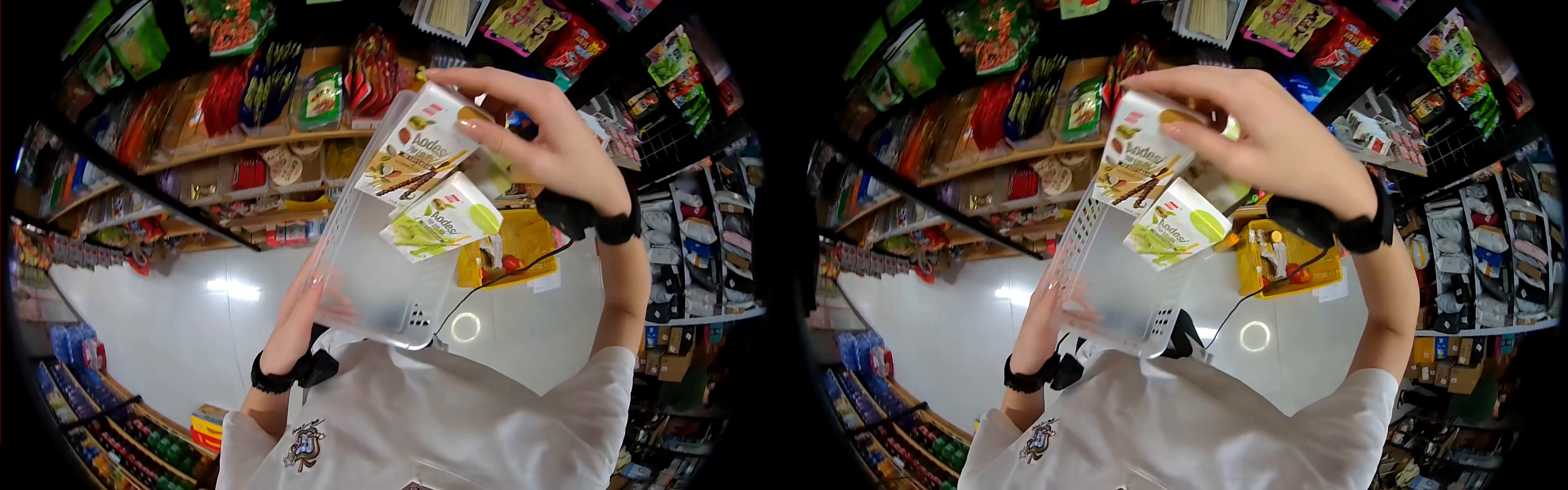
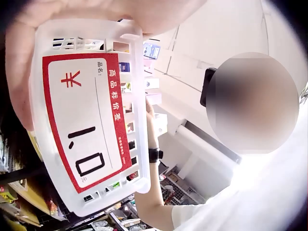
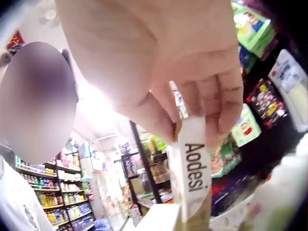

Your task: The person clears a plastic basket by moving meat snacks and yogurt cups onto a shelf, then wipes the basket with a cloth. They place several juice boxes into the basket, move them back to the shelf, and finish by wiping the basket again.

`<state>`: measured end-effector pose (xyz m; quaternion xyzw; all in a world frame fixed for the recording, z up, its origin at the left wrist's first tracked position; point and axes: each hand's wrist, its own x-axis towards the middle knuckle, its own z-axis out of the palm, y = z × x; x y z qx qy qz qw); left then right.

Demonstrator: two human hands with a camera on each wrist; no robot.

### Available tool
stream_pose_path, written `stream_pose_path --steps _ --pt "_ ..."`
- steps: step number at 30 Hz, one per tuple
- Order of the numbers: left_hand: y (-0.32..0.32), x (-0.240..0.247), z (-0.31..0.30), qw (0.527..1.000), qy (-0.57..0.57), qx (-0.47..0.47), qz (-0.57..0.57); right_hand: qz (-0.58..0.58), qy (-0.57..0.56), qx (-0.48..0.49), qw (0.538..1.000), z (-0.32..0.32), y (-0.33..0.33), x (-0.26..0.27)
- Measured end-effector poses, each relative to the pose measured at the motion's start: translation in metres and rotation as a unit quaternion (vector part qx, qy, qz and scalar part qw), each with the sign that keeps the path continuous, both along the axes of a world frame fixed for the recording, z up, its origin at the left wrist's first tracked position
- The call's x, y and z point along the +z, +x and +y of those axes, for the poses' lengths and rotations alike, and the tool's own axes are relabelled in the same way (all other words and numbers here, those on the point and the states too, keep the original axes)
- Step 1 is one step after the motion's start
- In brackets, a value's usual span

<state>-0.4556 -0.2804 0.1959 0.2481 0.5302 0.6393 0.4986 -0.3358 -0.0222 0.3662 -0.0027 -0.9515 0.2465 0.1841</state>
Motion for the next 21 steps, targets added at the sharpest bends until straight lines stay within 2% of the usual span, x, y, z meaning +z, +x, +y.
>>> stream_pose_path --steps 2,5,6,7,8,10,12,14,15,16,18,21 --pt "0.013 0.000 -0.003 1.000 0.004 0.008 -0.006 -0.007 0.079 0.032 0.996 -0.024 0.005 0.006" --pt "0.031 -0.007 -0.010 0.999 0.018 0.034 -0.002 0.093 0.092 0.019 0.991 -0.037 0.011 0.000" --pt "0.036 -0.007 -0.013 0.999 0.020 0.041 -0.009 0.129 0.090 0.012 0.987 -0.038 0.014 -0.001" --pt "0.041 -0.006 -0.016 0.998 0.023 0.047 -0.016 0.131 0.073 -0.035 0.988 -0.037 0.020 0.001" --pt "0.046 -0.006 -0.018 0.998 0.027 0.053 -0.023 0.161 0.099 -0.057 0.980 -0.037 0.024 0.002" --pt "0.053 -0.006 -0.023 0.997 0.028 0.063 -0.039 0.149 -0.076 -0.020 0.986 -0.042 0.034 0.002" --pt "0.057 -0.010 -0.027 0.996 0.029 0.066 -0.059 0.066 -0.153 -0.019 0.986 -0.058 0.046 0.000" --pt "0.058 -0.020 -0.030 0.994 0.029 0.058 -0.084 0.027 -0.120 -0.009 0.992 -0.073 0.056 -0.008" --pt "0.057 -0.020 -0.031 0.995 0.034 0.054 -0.082 0.030 -0.070 -0.010 0.997 -0.079 0.059 -0.008" --pt "0.057 -0.019 -0.031 0.995 0.039 0.049 -0.080 0.044 -0.022 0.014 0.999 -0.083 0.058 -0.008" --pt "0.057 -0.016 -0.029 0.994 0.057 0.055 -0.076 0.011 0.004 0.050 0.999 -0.088 0.055 -0.023" --pt "0.059 -0.012 -0.018 0.992 0.084 0.068 -0.061 0.008 -0.068 0.092 0.993 -0.099 0.044 -0.053"
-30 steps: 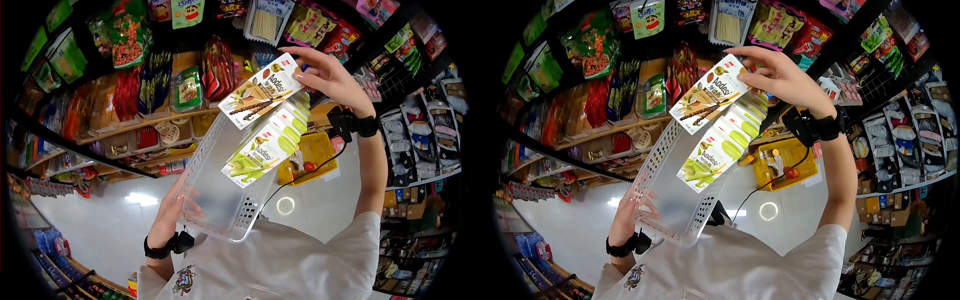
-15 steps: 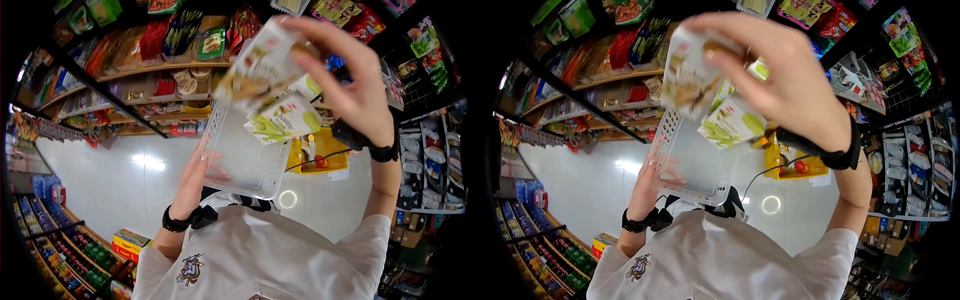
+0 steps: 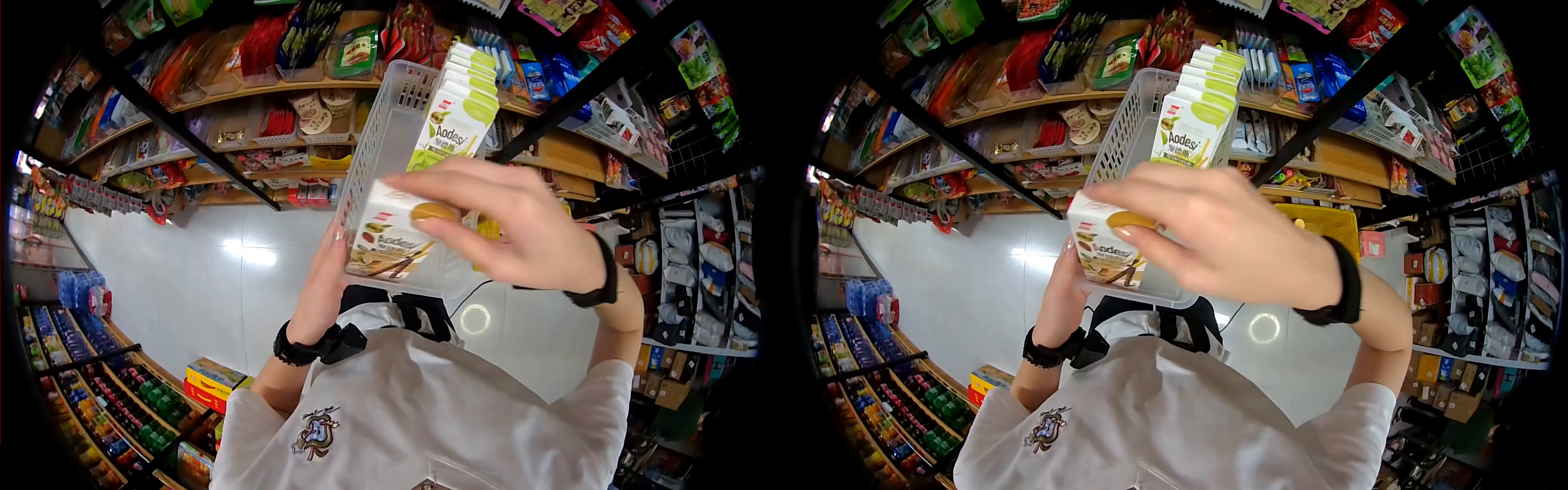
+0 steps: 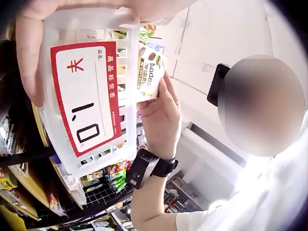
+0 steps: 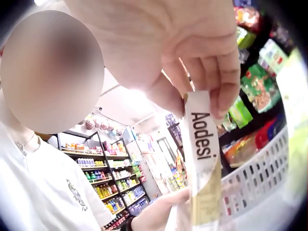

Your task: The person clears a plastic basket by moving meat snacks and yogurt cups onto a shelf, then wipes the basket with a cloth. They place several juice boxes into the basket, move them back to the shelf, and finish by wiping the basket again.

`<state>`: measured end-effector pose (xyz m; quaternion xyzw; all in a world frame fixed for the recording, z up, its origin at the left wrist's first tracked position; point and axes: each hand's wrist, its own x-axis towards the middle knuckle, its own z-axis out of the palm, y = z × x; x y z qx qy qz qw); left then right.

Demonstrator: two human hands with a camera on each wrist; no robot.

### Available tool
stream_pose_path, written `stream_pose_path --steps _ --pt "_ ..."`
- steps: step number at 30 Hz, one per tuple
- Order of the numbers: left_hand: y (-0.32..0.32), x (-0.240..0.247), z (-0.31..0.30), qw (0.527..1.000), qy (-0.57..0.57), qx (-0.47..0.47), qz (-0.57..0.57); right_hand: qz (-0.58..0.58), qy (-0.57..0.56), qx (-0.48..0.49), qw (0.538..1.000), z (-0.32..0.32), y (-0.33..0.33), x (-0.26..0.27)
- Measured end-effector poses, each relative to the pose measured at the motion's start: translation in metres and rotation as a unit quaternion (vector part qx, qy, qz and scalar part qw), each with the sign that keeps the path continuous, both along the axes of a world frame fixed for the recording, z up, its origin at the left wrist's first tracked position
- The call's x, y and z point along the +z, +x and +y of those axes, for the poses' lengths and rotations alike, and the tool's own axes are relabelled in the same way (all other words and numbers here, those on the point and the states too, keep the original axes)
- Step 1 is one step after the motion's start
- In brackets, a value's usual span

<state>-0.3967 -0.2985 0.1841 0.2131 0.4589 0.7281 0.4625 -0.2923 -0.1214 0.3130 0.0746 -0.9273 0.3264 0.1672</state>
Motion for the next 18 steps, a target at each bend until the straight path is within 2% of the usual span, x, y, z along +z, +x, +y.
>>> stream_pose_path --steps 3,7,11,15,16,18 --pt "-0.006 -0.003 -0.001 1.000 -0.012 -0.010 0.027 -0.021 -0.045 -0.011 0.999 -0.001 -0.015 -0.009" --pt "-0.021 -0.002 0.002 0.999 -0.025 -0.022 0.014 -0.025 -0.011 -0.059 0.998 0.011 -0.036 -0.021" --pt "-0.039 0.002 0.005 0.999 -0.029 -0.043 -0.007 -0.031 -0.008 -0.057 0.998 0.010 -0.052 -0.016" --pt "-0.063 -0.005 0.009 0.999 -0.019 -0.033 -0.028 -0.062 -0.131 -0.056 0.988 0.004 -0.063 -0.014" --pt "-0.070 -0.008 0.009 0.998 -0.027 -0.039 -0.035 -0.036 -0.096 -0.045 0.994 0.003 -0.066 -0.018" --pt "-0.081 -0.006 0.014 0.999 -0.015 -0.024 0.016 -0.108 -0.092 -0.012 0.990 0.001 -0.067 -0.017"
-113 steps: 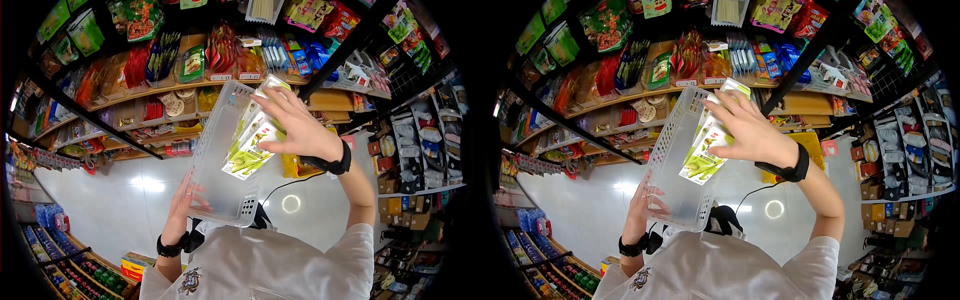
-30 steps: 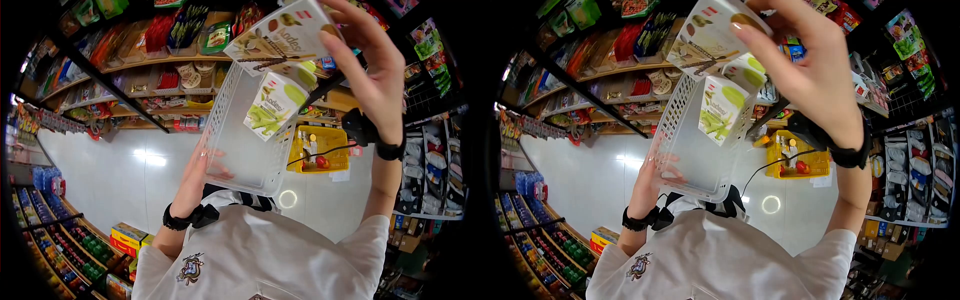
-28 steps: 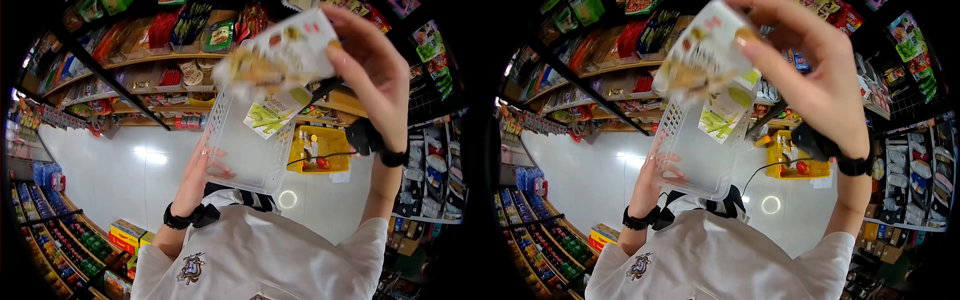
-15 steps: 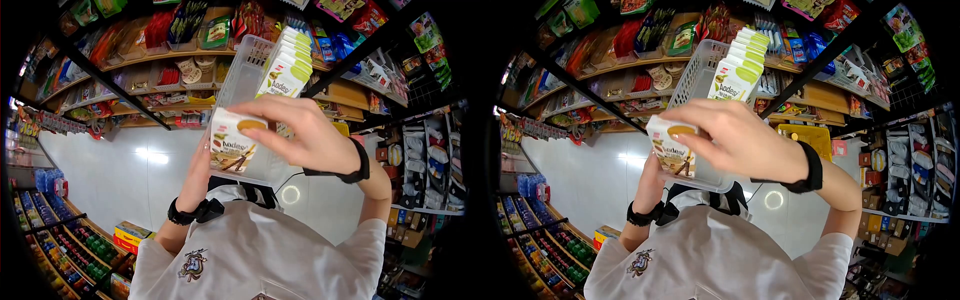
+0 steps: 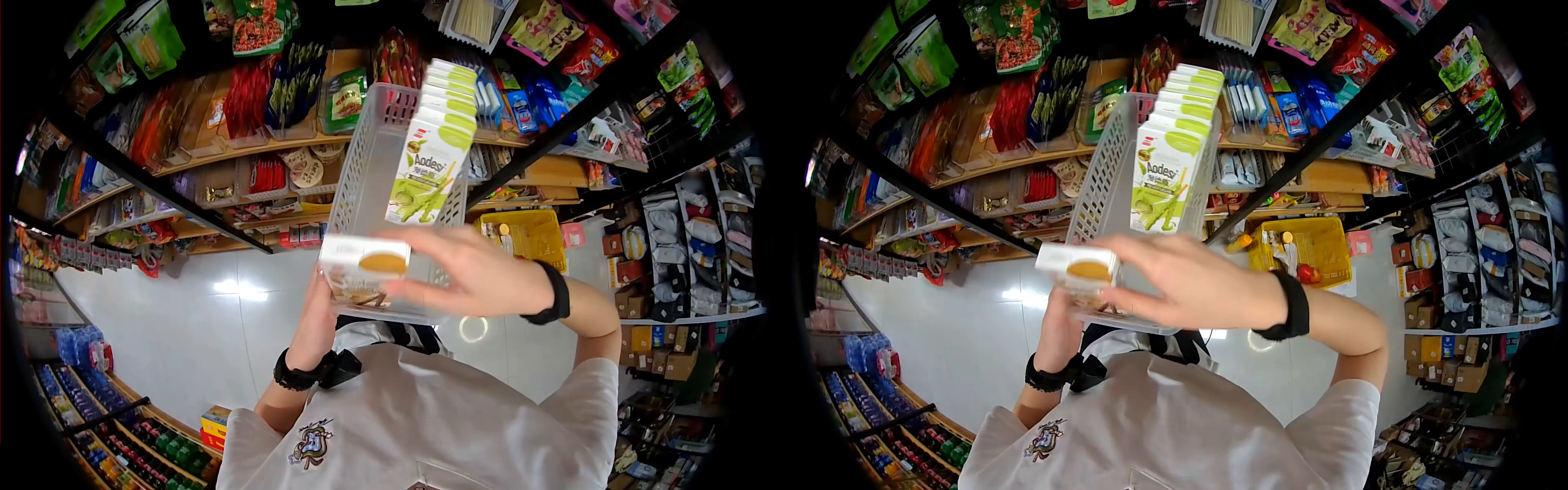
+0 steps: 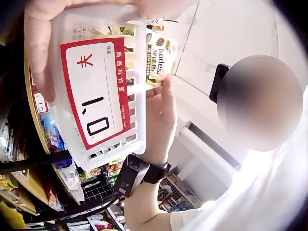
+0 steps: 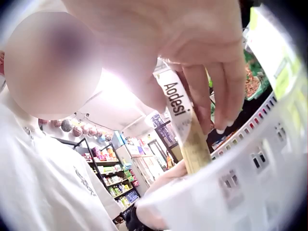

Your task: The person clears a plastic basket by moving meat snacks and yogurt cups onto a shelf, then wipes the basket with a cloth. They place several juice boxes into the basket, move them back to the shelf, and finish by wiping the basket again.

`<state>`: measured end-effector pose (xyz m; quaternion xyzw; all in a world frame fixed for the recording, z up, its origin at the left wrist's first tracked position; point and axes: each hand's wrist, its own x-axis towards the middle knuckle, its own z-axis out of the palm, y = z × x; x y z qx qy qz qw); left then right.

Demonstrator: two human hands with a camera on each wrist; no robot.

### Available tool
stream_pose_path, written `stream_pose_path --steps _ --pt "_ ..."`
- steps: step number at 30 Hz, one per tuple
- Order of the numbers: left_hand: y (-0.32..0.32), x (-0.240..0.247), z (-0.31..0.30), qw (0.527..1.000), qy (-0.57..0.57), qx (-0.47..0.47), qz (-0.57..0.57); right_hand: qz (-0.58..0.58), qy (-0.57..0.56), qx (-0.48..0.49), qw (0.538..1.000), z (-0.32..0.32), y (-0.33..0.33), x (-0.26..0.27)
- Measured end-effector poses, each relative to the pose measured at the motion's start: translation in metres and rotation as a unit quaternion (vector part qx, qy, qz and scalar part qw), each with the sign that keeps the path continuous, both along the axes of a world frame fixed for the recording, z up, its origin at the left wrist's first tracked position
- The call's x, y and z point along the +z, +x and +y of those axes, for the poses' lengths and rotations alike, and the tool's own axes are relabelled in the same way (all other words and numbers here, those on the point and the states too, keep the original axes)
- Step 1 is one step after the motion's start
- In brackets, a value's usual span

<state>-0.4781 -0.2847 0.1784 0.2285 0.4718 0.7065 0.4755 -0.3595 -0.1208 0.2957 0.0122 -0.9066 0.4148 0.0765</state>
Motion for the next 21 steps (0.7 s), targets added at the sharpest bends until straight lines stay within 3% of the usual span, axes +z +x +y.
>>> stream_pose_path --steps 1,2,5,12,15,17,19,21 --pt "-0.006 0.001 0.002 1.000 0.005 0.008 0.025 -0.035 -0.002 0.020 0.999 -0.002 -0.001 0.000" --pt "-0.015 -0.008 0.003 0.999 0.012 -0.006 0.034 0.062 0.007 0.065 0.996 -0.005 -0.007 -0.015" --pt "-0.029 -0.010 0.009 0.999 -0.004 -0.026 -0.036 0.028 0.064 0.053 0.996 -0.014 -0.014 -0.019" --pt "-0.050 0.005 0.019 0.998 -0.013 -0.058 0.003 0.051 0.123 0.041 0.990 -0.003 -0.022 -0.002" --pt "-0.061 0.005 0.017 0.996 -0.009 -0.085 0.027 0.114 0.130 0.013 0.985 0.023 -0.017 0.020" --pt "-0.066 0.005 0.016 0.994 -0.016 -0.106 0.027 0.186 0.225 -0.019 0.956 0.061 -0.016 0.031" --pt "-0.063 0.005 0.015 0.995 -0.032 -0.093 -0.022 0.176 0.327 -0.192 0.909 0.077 -0.023 0.041" --pt "-0.062 0.002 0.016 0.995 -0.019 -0.097 -0.022 0.162 0.364 -0.247 0.883 0.096 -0.034 0.037"
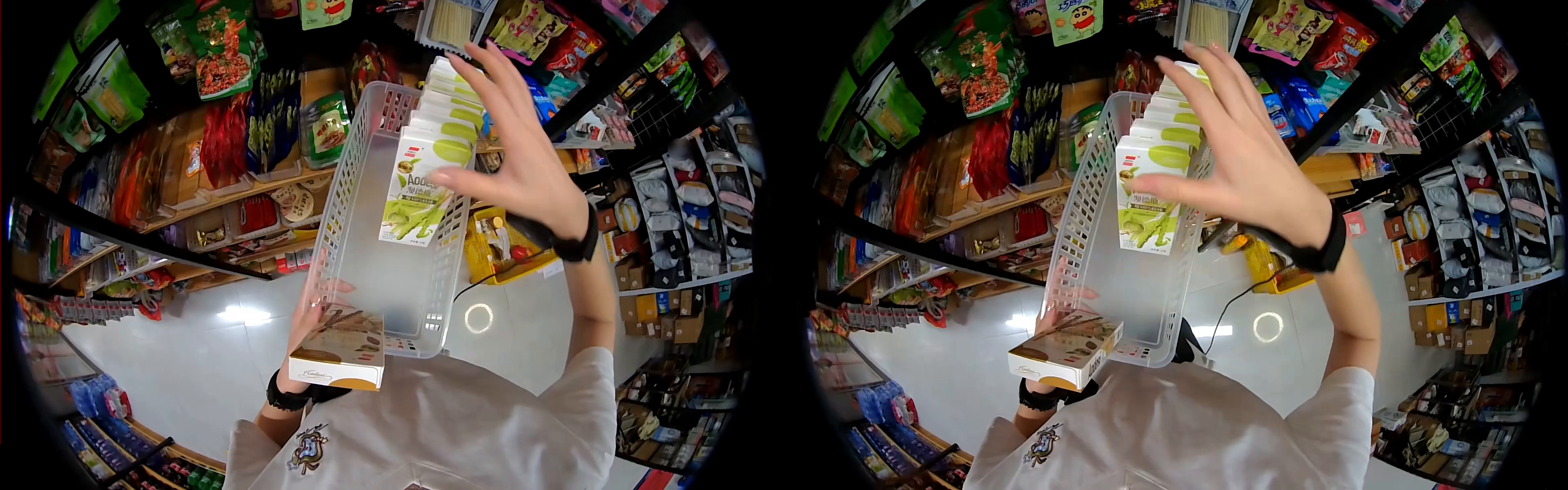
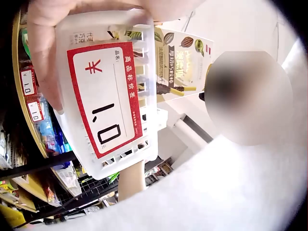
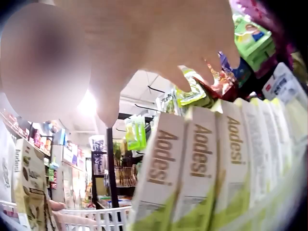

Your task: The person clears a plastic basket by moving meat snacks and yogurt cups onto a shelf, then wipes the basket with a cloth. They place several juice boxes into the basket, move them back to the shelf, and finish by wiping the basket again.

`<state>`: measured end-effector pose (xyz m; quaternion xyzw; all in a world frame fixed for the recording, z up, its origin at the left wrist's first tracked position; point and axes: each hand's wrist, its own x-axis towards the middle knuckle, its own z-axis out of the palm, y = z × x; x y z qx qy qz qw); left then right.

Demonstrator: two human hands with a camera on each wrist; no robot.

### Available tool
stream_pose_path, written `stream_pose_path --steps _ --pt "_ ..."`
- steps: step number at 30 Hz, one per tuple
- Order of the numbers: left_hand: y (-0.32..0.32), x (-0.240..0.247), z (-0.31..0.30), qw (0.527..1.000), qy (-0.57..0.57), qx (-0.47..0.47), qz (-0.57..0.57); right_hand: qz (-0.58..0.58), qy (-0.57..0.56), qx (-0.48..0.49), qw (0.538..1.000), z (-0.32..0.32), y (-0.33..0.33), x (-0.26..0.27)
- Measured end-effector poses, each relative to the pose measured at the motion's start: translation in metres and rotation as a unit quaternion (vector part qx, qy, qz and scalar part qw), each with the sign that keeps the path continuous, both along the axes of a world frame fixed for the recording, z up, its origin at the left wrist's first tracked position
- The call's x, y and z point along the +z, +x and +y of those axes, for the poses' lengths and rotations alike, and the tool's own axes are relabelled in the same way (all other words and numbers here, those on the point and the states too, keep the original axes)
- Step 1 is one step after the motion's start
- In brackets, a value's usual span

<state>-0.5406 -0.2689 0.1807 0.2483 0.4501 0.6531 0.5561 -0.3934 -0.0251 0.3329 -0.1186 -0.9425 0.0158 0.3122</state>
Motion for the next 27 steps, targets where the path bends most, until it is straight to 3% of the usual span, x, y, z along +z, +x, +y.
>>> stream_pose_path --steps 1,8,15,19,27 --pt "0.000 -0.001 0.001 1.000 0.003 -0.006 0.001 -0.030 0.023 -0.026 0.999 0.009 -0.003 -0.006" --pt "0.010 0.004 0.000 1.000 -0.007 0.014 0.021 -0.153 0.021 0.033 0.987 -0.008 0.006 -0.016" --pt "0.028 0.003 0.001 0.996 -0.011 0.057 0.070 -0.123 -0.034 0.134 0.983 -0.022 0.019 -0.025" --pt "0.041 0.003 0.001 0.996 0.014 0.072 0.040 -0.151 -0.056 0.179 0.971 -0.029 0.032 -0.022" --pt "0.070 0.010 0.000 0.993 0.000 0.098 0.068 -0.177 -0.070 0.165 0.968 -0.018 0.053 -0.012"
